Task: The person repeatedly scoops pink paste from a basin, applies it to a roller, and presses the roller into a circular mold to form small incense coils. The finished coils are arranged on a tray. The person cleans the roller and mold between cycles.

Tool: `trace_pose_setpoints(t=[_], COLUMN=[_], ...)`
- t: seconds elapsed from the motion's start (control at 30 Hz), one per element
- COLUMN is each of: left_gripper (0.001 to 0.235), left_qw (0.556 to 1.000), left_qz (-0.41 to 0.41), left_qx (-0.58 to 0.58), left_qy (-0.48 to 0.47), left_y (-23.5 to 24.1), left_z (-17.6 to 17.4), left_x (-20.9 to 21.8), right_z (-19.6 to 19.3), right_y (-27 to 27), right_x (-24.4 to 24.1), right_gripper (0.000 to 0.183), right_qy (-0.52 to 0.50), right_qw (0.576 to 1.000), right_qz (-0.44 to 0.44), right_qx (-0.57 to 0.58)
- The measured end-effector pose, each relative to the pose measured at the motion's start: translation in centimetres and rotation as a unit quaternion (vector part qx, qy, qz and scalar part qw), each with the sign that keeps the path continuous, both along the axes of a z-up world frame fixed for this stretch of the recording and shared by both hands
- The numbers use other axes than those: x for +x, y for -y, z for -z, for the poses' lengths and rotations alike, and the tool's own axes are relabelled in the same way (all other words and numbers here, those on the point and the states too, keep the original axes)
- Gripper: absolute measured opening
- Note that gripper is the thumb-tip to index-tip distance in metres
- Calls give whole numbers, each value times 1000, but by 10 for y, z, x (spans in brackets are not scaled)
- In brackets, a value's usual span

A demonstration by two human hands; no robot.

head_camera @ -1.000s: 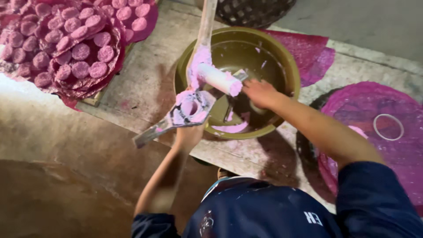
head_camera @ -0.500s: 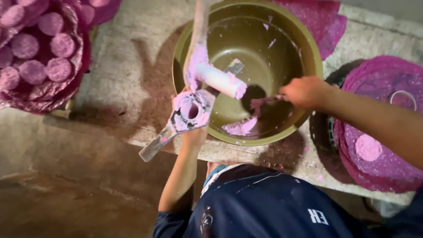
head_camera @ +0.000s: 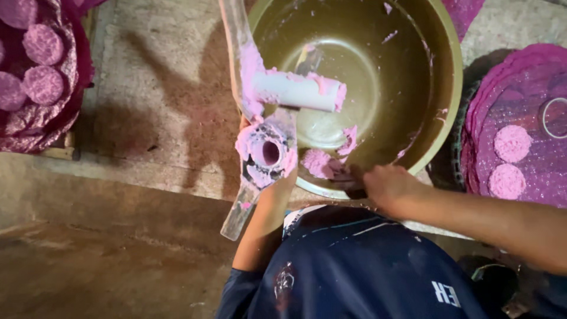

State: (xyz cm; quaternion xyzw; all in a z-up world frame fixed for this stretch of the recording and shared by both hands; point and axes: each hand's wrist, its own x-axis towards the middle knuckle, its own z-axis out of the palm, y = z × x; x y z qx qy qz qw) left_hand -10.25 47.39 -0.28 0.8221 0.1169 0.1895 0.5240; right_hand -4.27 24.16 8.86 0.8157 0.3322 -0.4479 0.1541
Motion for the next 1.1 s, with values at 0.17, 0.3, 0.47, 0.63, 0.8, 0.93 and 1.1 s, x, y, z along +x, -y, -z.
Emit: trace_pose_setpoints(t=[0.17, 0.3, 0.47, 0.63, 0.8, 0.93, 1.1], left_gripper=[61, 66, 73, 85, 91, 72, 26], left_qw=[1000, 999, 994, 980, 979, 913, 988], left_qz=[-8, -25, 15, 152, 154, 165, 82], left_qx=[2, 30, 105, 128, 75, 336, 124], left_qy=[-13, -21, -34, -3, -105, 163, -38], left_y=[-6, -22, -19, 6, 19, 37, 30], left_z=[-13, -31, -78, -125, -153, -139, -120], left_x=[1, 32, 36, 18, 24, 25, 11], right_z=[-30, -88, -152, -161, -177, -146, -158], right_y=[7, 20, 50, 60, 30, -8, 53], right_x=[-13, 8, 45, 73, 53, 10, 6], right_gripper=[41, 34, 39, 36, 29, 12, 32], right_qy=[-30, -46, -94, -19, 314, 447, 408], right_qw=[988, 944, 946, 915, 906, 776, 826], right_qz=[109, 158, 297, 76, -153, -331, -233], right_qx=[108, 286, 91, 395, 239, 297, 313])
